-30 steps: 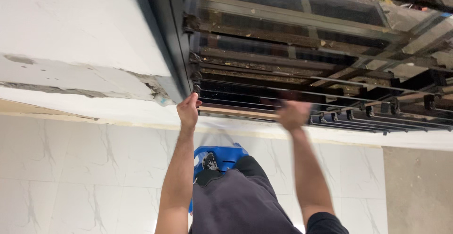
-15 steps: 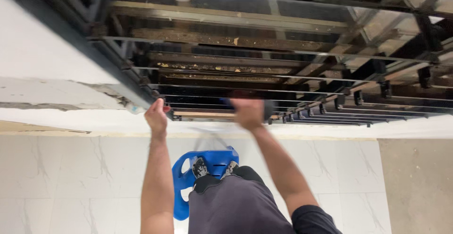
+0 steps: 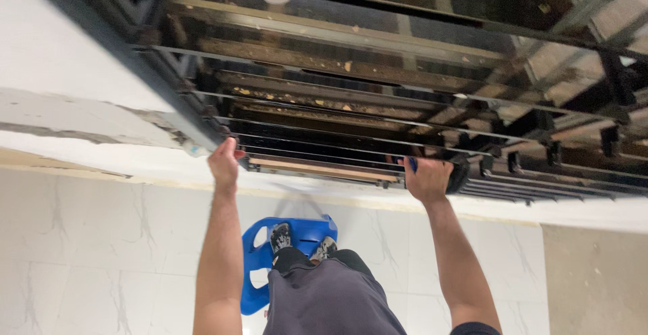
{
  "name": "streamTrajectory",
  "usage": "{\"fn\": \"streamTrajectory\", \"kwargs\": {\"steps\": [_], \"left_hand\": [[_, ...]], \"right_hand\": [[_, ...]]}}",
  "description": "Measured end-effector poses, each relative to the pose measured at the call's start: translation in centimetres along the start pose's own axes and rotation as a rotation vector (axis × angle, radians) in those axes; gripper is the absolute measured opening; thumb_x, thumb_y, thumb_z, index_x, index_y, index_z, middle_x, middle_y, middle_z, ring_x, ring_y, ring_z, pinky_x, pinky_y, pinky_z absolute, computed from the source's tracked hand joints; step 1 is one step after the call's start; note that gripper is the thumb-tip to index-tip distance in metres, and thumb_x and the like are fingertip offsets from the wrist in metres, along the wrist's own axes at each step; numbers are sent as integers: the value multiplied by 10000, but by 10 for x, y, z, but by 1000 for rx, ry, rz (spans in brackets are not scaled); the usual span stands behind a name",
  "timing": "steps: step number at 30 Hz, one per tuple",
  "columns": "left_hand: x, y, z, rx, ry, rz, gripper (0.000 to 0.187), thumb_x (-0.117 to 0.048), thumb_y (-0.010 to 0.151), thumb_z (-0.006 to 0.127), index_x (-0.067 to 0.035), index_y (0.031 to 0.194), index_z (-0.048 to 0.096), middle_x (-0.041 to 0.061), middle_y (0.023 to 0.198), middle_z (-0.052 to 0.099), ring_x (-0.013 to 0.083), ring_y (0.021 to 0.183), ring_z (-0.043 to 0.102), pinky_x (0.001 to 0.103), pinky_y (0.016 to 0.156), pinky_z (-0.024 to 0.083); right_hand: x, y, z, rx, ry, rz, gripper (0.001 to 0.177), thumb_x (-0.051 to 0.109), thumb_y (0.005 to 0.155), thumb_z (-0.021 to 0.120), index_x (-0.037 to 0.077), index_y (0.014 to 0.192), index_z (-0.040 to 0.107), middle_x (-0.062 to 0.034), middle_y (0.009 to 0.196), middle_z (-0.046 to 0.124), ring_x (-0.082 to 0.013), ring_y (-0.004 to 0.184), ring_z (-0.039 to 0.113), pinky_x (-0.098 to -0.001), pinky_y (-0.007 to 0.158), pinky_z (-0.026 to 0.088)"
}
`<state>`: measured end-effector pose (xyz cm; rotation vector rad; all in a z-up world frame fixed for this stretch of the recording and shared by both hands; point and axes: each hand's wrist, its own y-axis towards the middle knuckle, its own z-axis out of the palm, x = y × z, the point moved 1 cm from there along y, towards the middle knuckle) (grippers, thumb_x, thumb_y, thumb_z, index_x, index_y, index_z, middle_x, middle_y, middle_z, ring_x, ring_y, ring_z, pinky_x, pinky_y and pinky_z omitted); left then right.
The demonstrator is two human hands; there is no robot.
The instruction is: The person wipes glass window slats with a cloth while standing on a stool, moving the cloth across the surface of multiple individual slats.
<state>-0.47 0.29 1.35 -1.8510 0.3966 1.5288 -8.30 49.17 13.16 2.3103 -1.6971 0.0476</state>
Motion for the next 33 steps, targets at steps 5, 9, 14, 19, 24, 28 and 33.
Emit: {"fn": "streamTrajectory", "kwargs": {"steps": [5,9,14,19,24,28,33], "left_hand": [[15,6,1,52,-109,-79,296,-310,996,660,-52,1055,794,40,666,641,111,604,644,267,523,423],[17,12,-3,94,41,108,324,-301,1009,627,-25,957,789,43,626,665,103,569,647,246,559,510],[8,11,-7,133,-41,6,258,-235,963,687,-12,1020,806,40,611,648,104,576,623,256,561,495],[8,8,-5,151,-106,-8,255,-216,958,698,-6,1064,796,23,598,626,101,587,632,252,576,510],[10,13,-6,183,-156,-13,260,-202,952,708,5,1084,791,11,585,605,101,611,655,248,592,517],[3,12,-10,207,-139,-32,273,-211,955,699,8,1091,790,4,612,626,100,621,652,254,592,517],[-1,7,-10,226,-173,-58,294,-231,956,704,0,1118,784,8,596,597,100,628,653,253,592,492]], "right_hand": [[124,19,16,-116,267,-346,238,247,914,690,162,1120,777,-111,1027,766,-283,882,739,-441,786,556],[286,52,46,124,181,-612,609,331,832,715,207,1403,544,-131,1136,708,-337,966,704,-480,727,561],[286,67,43,504,269,-434,780,111,779,586,376,1503,464,-91,1260,691,-331,1031,698,-448,740,578],[100,20,29,199,9,-173,521,93,858,621,329,1317,695,-50,1085,791,-233,937,766,-395,828,588],[51,7,22,166,-219,-125,295,224,897,677,249,1183,742,-30,981,802,-201,878,773,-456,887,545],[189,40,41,193,315,-358,502,61,911,594,264,1366,652,-79,1203,759,-246,991,763,-364,789,609],[300,59,51,486,98,-356,630,149,891,626,291,1495,519,-61,1174,735,-294,1075,707,-440,883,569]]}}
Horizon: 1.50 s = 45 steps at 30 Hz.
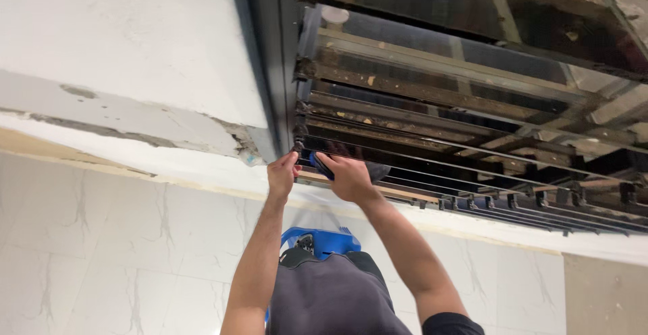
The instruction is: The person wipes glass window slats with a cloth while standing on a stool, moving the cloth across the surface of multiple individual slats.
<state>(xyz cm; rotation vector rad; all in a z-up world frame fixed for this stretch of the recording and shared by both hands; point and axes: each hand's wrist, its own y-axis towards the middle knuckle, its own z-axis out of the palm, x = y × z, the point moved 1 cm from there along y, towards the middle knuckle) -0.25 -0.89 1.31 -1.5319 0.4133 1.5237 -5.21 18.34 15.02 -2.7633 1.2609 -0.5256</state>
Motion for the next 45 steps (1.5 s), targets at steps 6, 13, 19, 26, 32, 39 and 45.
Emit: {"fn": "streamTrajectory", "kwargs": {"steps": [6,13,19,26,32,39,45], "left_hand": [[-4,4,-9,34,105,11,298,-240,960,693,-21,1145,776,-18,637,655,95,603,578,264,583,484],[5,18,-15,120,49,-37,296,-231,944,714,4,1107,787,-5,585,588,108,609,633,251,608,507],[5,14,-11,92,30,-30,297,-233,942,715,3,1107,790,-7,573,578,107,622,648,246,613,503],[5,6,-6,44,-17,-70,306,-249,956,697,-23,1137,795,-24,563,553,104,663,670,246,618,496],[9,14,-10,84,-28,-95,321,-257,949,706,-22,1156,773,-25,554,555,100,654,672,246,609,485],[5,20,-12,106,76,-72,334,-252,955,699,6,1149,782,-17,583,605,93,576,611,251,574,485],[19,22,-12,97,1,-54,302,-243,954,701,-10,1129,782,3,586,605,93,538,591,246,602,557]], "right_hand": [[-180,-100,2,-275,-99,205,412,183,828,669,251,1230,724,-84,787,771,-195,637,731,-355,596,581],[-202,-109,13,-232,-166,449,270,409,990,651,192,931,799,-41,644,716,-161,529,646,-363,525,508],[1,13,7,-18,129,-6,593,140,879,629,241,1456,540,-109,1228,700,-332,1113,668,-461,902,530],[21,23,3,-249,198,-246,586,83,783,636,113,1367,612,-160,1244,694,-369,1120,656,-468,894,526],[24,46,-8,10,89,168,358,247,1007,581,195,1352,658,-131,1232,705,-353,1110,667,-459,957,531],[32,25,16,-351,-73,-333,703,119,603,650,35,1301,621,-186,1331,647,-344,1179,597,-560,894,485],[37,57,22,-244,62,-31,450,170,877,667,156,1327,642,-79,1344,663,-316,1276,587,-501,1053,455]]}}
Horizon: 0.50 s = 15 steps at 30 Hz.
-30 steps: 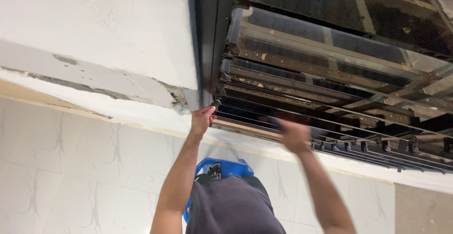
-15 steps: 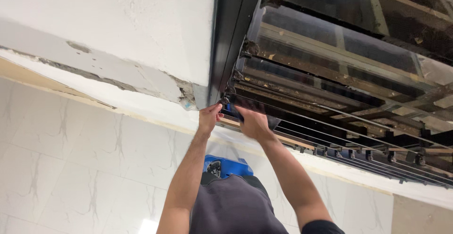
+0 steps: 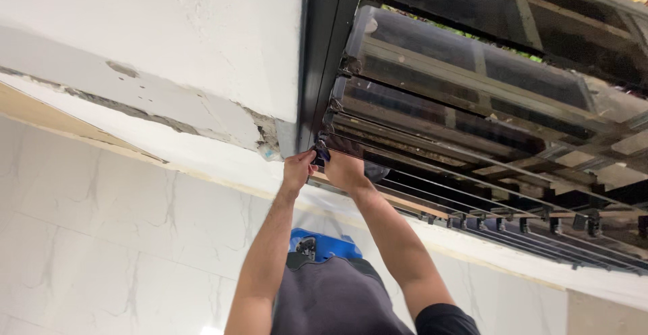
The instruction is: The person wipes glass window slats with a cloth while standing on a stool, moving the cloth across the surface of multiple individual slats.
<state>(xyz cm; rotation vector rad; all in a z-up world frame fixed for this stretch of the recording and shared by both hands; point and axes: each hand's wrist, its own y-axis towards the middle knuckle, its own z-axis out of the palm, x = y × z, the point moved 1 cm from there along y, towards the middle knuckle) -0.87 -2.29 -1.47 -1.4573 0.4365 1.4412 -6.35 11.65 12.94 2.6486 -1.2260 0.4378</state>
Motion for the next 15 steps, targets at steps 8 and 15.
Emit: {"fn": "streamTrajectory", "kwargs": {"steps": [8,15], "left_hand": [[8,-4,7,-93,-90,57,282,-221,964,679,13,1074,791,5,593,604,86,552,593,265,538,487],[-5,-4,0,-85,128,73,291,-227,960,703,9,1119,761,-8,572,584,119,567,618,273,565,504]], "right_hand": [[-23,-33,7,-142,34,-134,538,152,766,686,133,1302,650,-119,1098,764,-340,954,722,-454,789,541],[-226,-165,-55,-393,-345,332,493,118,779,634,204,1259,700,-93,982,768,-298,829,725,-449,718,540]]}}
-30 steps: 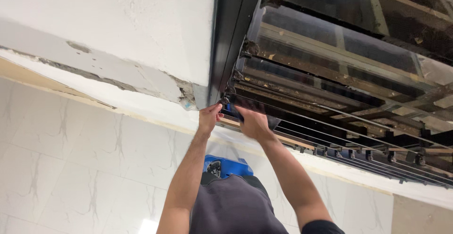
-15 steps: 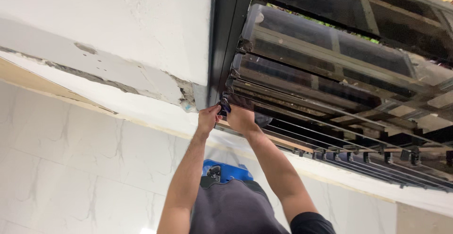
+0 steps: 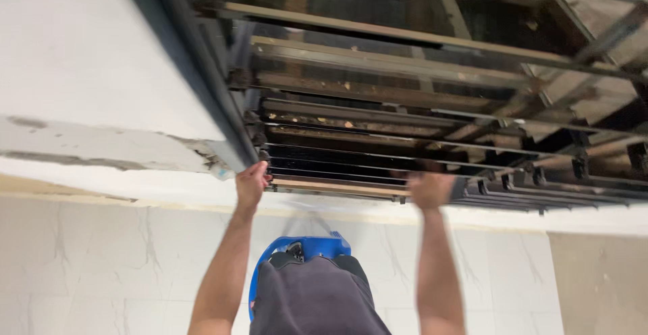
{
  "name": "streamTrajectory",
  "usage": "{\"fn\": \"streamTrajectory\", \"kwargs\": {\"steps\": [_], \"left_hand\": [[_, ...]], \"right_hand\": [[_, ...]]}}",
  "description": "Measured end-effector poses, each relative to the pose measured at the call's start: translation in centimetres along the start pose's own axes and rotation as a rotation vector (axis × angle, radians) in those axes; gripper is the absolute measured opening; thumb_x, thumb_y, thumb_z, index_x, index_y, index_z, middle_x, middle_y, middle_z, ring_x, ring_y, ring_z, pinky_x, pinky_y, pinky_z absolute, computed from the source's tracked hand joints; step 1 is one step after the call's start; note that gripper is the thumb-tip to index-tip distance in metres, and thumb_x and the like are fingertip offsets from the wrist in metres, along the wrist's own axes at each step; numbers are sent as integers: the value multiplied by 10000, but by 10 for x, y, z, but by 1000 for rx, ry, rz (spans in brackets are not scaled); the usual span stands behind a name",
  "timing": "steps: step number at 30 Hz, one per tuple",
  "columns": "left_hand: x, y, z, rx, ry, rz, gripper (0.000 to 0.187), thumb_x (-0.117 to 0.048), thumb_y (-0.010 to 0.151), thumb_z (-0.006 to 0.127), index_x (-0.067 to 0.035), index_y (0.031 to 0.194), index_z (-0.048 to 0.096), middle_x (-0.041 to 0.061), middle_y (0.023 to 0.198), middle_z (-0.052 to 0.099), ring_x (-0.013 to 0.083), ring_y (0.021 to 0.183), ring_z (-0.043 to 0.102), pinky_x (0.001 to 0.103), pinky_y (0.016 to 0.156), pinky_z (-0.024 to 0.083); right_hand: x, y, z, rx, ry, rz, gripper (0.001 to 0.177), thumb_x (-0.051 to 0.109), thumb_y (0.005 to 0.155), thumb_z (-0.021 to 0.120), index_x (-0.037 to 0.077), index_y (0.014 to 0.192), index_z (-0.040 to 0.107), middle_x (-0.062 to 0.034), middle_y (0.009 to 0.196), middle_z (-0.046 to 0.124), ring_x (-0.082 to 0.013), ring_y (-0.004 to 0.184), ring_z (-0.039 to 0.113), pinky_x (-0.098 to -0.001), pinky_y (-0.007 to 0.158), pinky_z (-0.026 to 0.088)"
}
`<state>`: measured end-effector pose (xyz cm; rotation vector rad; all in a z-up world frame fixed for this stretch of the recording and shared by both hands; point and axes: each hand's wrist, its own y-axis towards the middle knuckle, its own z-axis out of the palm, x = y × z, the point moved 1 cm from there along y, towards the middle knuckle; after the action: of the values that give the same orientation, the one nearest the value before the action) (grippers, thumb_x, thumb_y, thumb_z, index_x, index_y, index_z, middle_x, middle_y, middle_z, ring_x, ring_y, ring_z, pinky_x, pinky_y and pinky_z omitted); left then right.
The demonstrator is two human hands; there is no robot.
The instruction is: The person wipes glass window slats with a cloth while standing on a stool, moving the cloth across the surface of multiple individual slats.
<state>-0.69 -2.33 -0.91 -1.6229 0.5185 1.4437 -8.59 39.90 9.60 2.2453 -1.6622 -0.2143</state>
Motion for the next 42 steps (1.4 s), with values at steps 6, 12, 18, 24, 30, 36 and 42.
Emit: {"fn": "streamTrajectory", "kwargs": {"steps": [6,12,18,24,30,36,42], "left_hand": [[-22,-10,-5,71,16,-21,280,-220,968,700,15,1105,770,-6,553,536,138,629,673,271,635,536],[-18,-12,-3,28,-20,-49,279,-229,985,694,8,1111,769,-20,570,513,148,641,656,280,647,515],[-16,-10,-8,41,40,-41,272,-233,988,690,-17,1135,765,-16,565,511,140,668,683,278,651,494],[-8,-3,-8,40,11,-88,276,-227,973,682,6,1098,760,-9,557,552,134,627,677,284,659,555],[2,0,-1,69,-178,-43,272,-221,972,705,25,1064,775,-14,543,519,93,508,533,276,652,597],[3,-4,4,-5,-124,-48,295,-226,954,717,24,1099,778,-4,565,586,91,524,581,260,565,517],[-3,-5,4,2,-87,-81,304,-238,953,703,1,1122,784,-26,616,658,85,551,619,254,520,475]], "right_hand": [[81,9,2,-25,176,-113,470,109,779,606,233,1215,730,-72,939,772,-286,771,717,-452,690,525],[210,23,23,6,437,-329,451,148,753,611,263,1164,758,-57,835,755,-272,700,709,-456,646,521],[35,0,53,184,92,67,167,231,799,649,211,953,710,-45,732,676,-248,641,642,-451,602,497],[-65,-7,3,-166,-145,196,161,270,871,665,149,764,654,-33,705,615,-230,613,577,-442,584,466],[158,22,8,95,502,-348,478,145,782,638,227,1244,733,-86,1079,767,-300,900,749,-436,776,582],[270,60,-9,246,343,-354,465,185,773,709,171,1236,660,-142,1181,715,-370,1095,650,-481,883,498],[276,52,-28,35,355,-590,610,126,647,638,120,1257,643,-125,1283,666,-347,1208,612,-572,975,439]]}}
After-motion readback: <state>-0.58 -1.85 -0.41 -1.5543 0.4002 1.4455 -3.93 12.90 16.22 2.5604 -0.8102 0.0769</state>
